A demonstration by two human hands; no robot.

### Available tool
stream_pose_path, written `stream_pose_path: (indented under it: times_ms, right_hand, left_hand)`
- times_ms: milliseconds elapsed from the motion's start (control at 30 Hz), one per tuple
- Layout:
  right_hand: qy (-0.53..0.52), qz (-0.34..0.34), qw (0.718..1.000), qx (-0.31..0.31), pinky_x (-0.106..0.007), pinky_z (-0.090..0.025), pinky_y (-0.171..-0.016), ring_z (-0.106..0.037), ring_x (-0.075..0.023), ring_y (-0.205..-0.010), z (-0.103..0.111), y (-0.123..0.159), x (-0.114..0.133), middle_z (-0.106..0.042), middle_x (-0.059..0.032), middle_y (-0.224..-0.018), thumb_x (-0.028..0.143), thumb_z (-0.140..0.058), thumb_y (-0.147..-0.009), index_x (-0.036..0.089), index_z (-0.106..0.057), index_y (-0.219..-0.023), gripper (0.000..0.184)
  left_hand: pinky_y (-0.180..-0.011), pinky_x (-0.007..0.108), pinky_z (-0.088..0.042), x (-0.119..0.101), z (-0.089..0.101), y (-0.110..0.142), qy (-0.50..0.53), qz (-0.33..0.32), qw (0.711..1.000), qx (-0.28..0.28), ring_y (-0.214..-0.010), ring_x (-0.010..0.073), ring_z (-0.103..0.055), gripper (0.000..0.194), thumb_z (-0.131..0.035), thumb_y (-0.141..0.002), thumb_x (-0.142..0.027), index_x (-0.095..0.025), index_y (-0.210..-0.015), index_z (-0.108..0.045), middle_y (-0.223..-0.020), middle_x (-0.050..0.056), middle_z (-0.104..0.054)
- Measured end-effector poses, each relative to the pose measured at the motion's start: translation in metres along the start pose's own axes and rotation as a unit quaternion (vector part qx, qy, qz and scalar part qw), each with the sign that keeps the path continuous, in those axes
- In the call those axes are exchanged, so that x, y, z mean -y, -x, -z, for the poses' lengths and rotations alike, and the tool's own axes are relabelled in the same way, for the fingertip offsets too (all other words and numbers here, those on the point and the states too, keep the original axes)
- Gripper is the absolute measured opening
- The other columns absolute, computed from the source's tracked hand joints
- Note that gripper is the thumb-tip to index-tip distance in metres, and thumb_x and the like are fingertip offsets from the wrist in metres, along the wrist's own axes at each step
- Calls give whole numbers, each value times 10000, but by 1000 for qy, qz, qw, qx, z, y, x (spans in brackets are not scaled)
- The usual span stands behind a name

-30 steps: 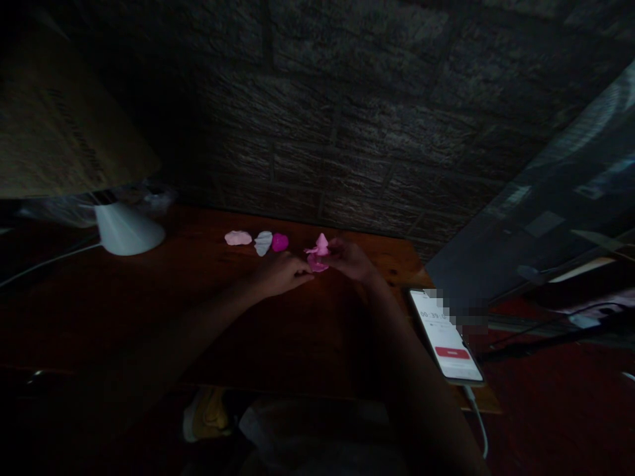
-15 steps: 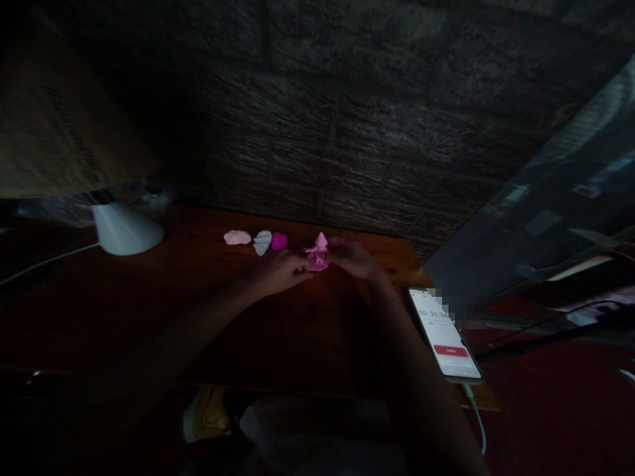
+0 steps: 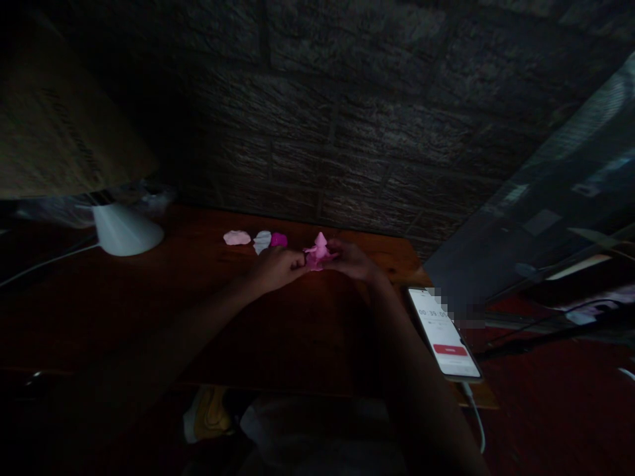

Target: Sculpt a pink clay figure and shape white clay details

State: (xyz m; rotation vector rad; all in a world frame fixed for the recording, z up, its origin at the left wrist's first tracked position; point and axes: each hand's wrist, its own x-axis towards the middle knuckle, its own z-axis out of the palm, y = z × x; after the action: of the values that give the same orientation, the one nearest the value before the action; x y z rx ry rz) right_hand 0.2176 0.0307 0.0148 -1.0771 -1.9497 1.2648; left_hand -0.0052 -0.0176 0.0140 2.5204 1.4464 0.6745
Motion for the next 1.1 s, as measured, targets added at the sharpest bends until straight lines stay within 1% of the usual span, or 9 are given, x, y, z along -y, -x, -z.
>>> stream_pose_path:
  times_ms: [133, 233, 333, 433, 567, 733, 833, 933, 1100]
  right_hand:
    - [-46, -1, 999, -9, -404, -533, -981, -705, -214, -980, 3, 1, -3, -753, -53, -1103, 262, -861, -644, 218, -709, -1076, 461]
    - [-69, -4, 998, 4, -403, -535, -977, -706, -212, -983, 9, 2, -6, -748, -60, -1110, 243, -871, -634, 217, -696, -1111, 509]
    - [-89, -14, 995, 39, -408, -529, -980, -700, -218, -1017, 16, 4, -10, -740, -73, -1137, 228, -873, -638, 211, -672, -1167, 566]
    - [-95, -30, 993, 64, -412, -525, -978, -687, -225, -1051, 22, 5, -13, -722, -82, -1188, 222, -866, -659, 218, -654, -1217, 596]
    - [-82, -34, 994, 60, -365, -535, -925, -679, -219, -1043, 27, 9, -13, -733, -57, -1168, 206, -839, -667, 237, -690, -1169, 525]
    - [-18, -75, 997, 15, -254, -508, -641, -680, -183, -844, 31, 11, -12, -772, -47, -1076, 202, -751, -742, 249, -746, -1105, 366]
    - [-3, -97, 995, -37, -253, -476, -572, -681, -200, -792, 30, 9, -15, -783, -88, -978, 217, -699, -799, 214, -770, -1024, 237]
    - [0, -78, 993, -89, -291, -510, -621, -683, -212, -781, 28, 4, -18, -780, -94, -924, 226, -676, -820, 199, -768, -976, 183]
    - [-26, 7, 991, -134, -376, -543, -869, -700, -221, -903, 22, 0, -14, -771, -72, -989, 249, -686, -801, 191, -742, -1008, 223]
  left_hand:
    - [-575, 268, -339, 2, 4, 0, 7, 43, 999, -13, -606, 162, -572, 240, -717, -862, -393, -194, -729, -699, -708, 33, -725]
    - [-574, 264, -331, 3, 6, 0, 9, 37, 999, -16, -612, 160, -568, 228, -748, -839, -389, -197, -732, -687, -710, 24, -720]
    - [-581, 264, -320, 2, 5, 1, 3, 14, 1000, 16, -640, 160, -590, 206, -739, -850, -352, -194, -724, -696, -722, 19, -722]
    - [-586, 272, -310, 1, 5, 0, -3, 26, 998, 57, -670, 169, -608, 215, -712, -875, -352, -186, -739, -716, -746, 30, -735]
    - [-601, 274, -316, 2, 5, -1, 5, 42, 997, 60, -684, 164, -613, 212, -695, -889, -350, -185, -760, -729, -775, 34, -744]
    - [-588, 271, -305, 1, 1, -1, 10, 34, 998, 52, -663, 149, -603, 226, -703, -886, -343, -180, -730, -713, -764, 34, -743]
    - [-579, 267, -308, 1, -1, -1, 9, 30, 998, 50, -642, 141, -594, 224, -698, -891, -347, -181, -740, -717, -751, 28, -741]
    - [-573, 265, -311, 1, -1, -1, 10, 28, 999, 43, -635, 137, -595, 211, -690, -895, -328, -183, -743, -718, -740, 24, -740]
    - [-567, 271, -316, 1, -3, -1, 6, 29, 999, 38, -649, 149, -615, 214, -684, -899, -333, -183, -750, -716, -748, 28, -744]
